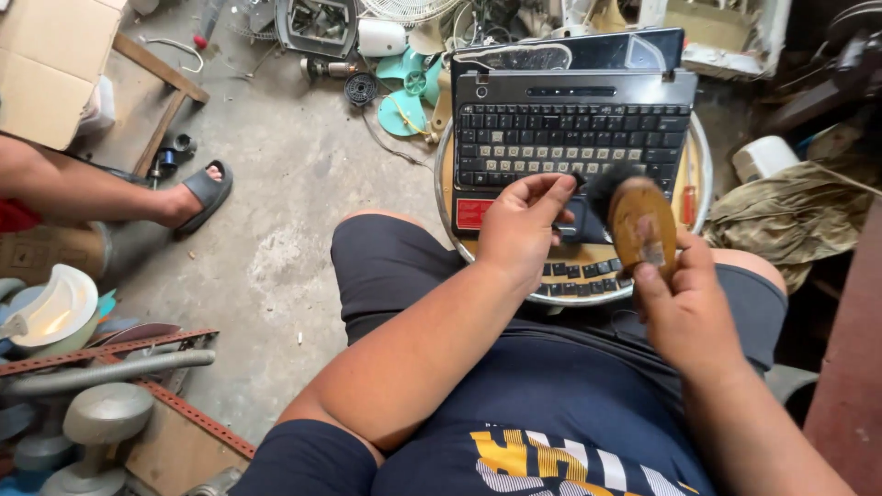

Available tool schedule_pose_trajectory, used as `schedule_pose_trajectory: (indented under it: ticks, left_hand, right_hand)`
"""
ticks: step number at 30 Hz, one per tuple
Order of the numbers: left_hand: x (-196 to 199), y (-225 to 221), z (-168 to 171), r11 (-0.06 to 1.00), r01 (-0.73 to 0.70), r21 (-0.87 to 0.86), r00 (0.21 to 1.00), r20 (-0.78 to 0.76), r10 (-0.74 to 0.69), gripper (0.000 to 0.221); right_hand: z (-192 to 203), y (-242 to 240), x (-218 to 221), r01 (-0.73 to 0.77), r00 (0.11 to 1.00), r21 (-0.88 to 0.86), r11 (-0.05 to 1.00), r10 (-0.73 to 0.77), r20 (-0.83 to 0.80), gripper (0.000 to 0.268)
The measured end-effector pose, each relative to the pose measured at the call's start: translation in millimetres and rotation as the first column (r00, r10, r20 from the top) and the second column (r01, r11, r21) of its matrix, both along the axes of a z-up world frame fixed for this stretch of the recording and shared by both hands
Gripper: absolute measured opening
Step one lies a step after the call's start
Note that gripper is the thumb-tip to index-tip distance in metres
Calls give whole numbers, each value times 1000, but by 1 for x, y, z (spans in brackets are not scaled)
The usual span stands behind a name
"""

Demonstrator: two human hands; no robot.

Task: Cleaning a laptop keyboard by brushing away dust and debris, then manually removing and re-seating individual keycaps.

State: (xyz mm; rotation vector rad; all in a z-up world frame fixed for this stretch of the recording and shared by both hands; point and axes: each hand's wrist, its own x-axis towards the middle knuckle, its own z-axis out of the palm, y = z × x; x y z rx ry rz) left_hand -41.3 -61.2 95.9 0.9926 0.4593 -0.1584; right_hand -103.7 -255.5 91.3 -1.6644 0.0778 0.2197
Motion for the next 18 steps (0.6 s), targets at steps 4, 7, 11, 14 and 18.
schedule_pose_trajectory:
  ticks: [4,7,11,14,18]
  left_hand:
    - [-12,-4,-32,986,-8,168,995,99,-8,28]
    - [-17,-4,-37,957,26,290,994,98,-57,34]
    - [-20,8,-50,952,0,305,994,100,-32,32]
    - [-19,18,-52,937,18,348,994,98,-56,30]
    - [-6,23,-51,917,36,397,992,97,-81,27]
  right_hand:
    - [-9,7,-6,79,997,-567,820,-61,51,41]
    - [-22,14,3,80,992,-623,778,-123,-26,44]
    - [-29,29,19,52,996,-638,768,-87,-24,45]
    - [-23,42,24,65,995,-634,771,-97,-15,46]
    - [-7,52,34,87,994,-636,767,-106,7,48]
